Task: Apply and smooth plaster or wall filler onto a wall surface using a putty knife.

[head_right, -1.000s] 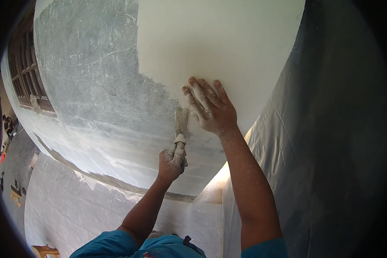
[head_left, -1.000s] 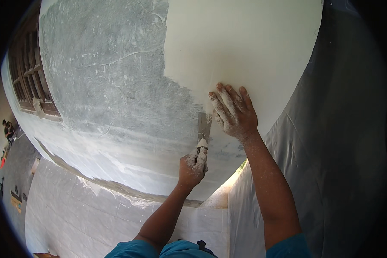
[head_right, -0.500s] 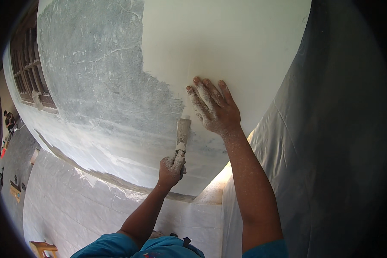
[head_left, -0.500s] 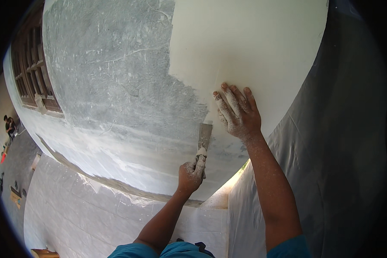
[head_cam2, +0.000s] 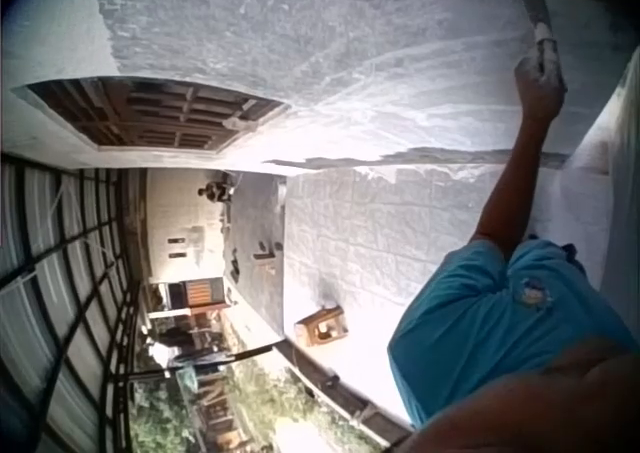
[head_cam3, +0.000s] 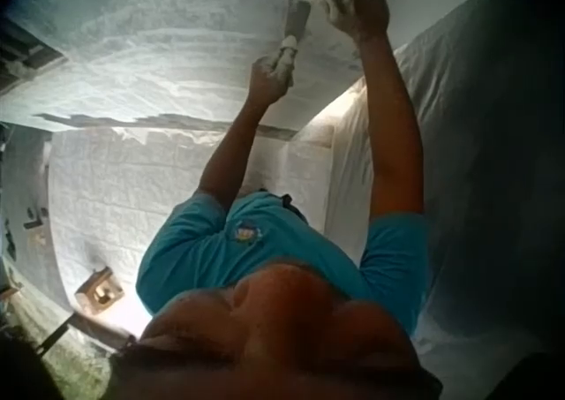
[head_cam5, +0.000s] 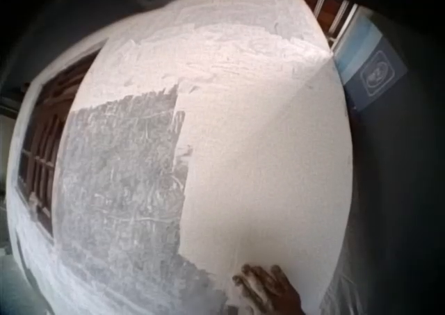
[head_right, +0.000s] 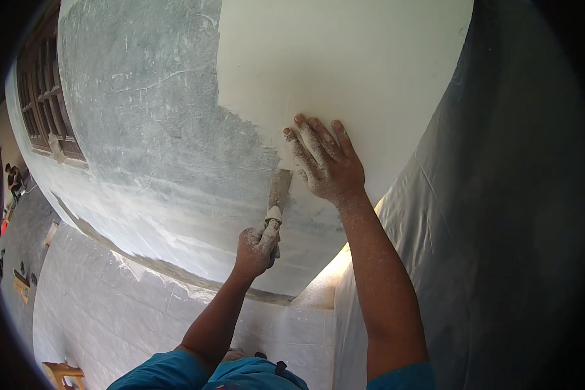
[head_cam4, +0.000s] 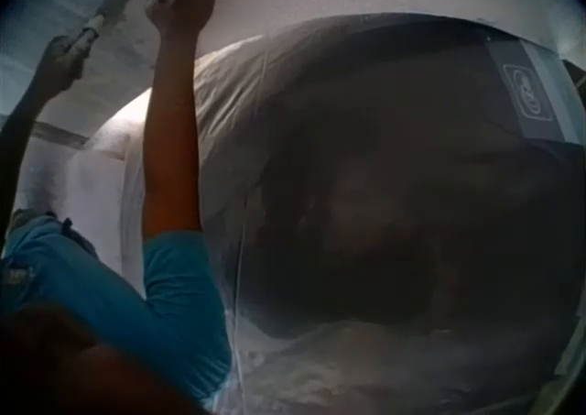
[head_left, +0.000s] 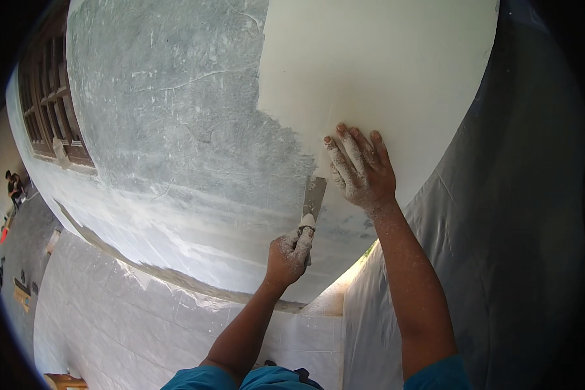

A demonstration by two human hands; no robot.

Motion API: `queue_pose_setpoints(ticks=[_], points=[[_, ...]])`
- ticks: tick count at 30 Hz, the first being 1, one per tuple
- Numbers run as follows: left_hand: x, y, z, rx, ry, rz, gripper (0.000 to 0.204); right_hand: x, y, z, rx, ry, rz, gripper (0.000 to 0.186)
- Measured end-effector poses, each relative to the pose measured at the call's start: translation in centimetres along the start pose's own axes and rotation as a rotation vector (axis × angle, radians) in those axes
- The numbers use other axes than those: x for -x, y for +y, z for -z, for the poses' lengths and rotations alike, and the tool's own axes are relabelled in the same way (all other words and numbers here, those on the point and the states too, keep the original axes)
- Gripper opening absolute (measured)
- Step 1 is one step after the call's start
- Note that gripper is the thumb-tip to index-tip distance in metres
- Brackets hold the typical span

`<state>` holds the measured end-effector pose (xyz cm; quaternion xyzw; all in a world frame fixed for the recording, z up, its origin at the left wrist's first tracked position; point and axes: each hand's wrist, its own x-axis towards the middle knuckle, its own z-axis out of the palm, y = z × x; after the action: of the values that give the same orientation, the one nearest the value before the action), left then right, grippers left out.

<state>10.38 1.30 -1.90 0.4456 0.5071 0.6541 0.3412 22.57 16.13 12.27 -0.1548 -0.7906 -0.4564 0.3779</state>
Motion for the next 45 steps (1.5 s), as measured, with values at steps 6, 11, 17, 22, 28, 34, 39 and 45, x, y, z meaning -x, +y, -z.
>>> queue_pose_setpoints(ticks=[6,11,17,22,28,34,39,45], points=[[1.1,-3.5,-0.3,-0.026,0.046,0.008,0.048,0.1,-0.2,0.2,-0.044,-0.019,-0.034,0.047],[0.0,1.0,-0.4,0.019,0.010,0.023,0.050,0.2,0.1,0.1,-0.028,-0.019,-0.027,0.048],[0.8,-2.7,-0.6,-0.045,0.047,-0.006,0.045,0.1,-0.2,-0.1,-0.034,-0.020,-0.028,0.051],[0.4,-1.6,-1.0,-0.033,0.036,-0.023,0.044,0.3,0.0,0.1,-0.034,-0.016,-0.026,0.051],[0.4,-1.3,-1.4,-0.028,0.058,0.031,0.051,0.3,-0.1,-0.2,-0.061,-0.017,-0.030,0.050],[1.1,-2.1,-1.6,0.011,0.032,0.107,0.045,0.2,0.1,0.1,-0.018,-0.003,-0.014,0.048],[0.0,0.1,-1.8,-0.023,0.050,-0.043,0.045,0.0,0.0,0.2,-0.036,-0.009,-0.018,0.048],[1.0,-1.2,-2.3,0.089,0.077,0.019,0.046,0.3,-0.1,-0.1,-0.069,-0.010,-0.024,0.048]])
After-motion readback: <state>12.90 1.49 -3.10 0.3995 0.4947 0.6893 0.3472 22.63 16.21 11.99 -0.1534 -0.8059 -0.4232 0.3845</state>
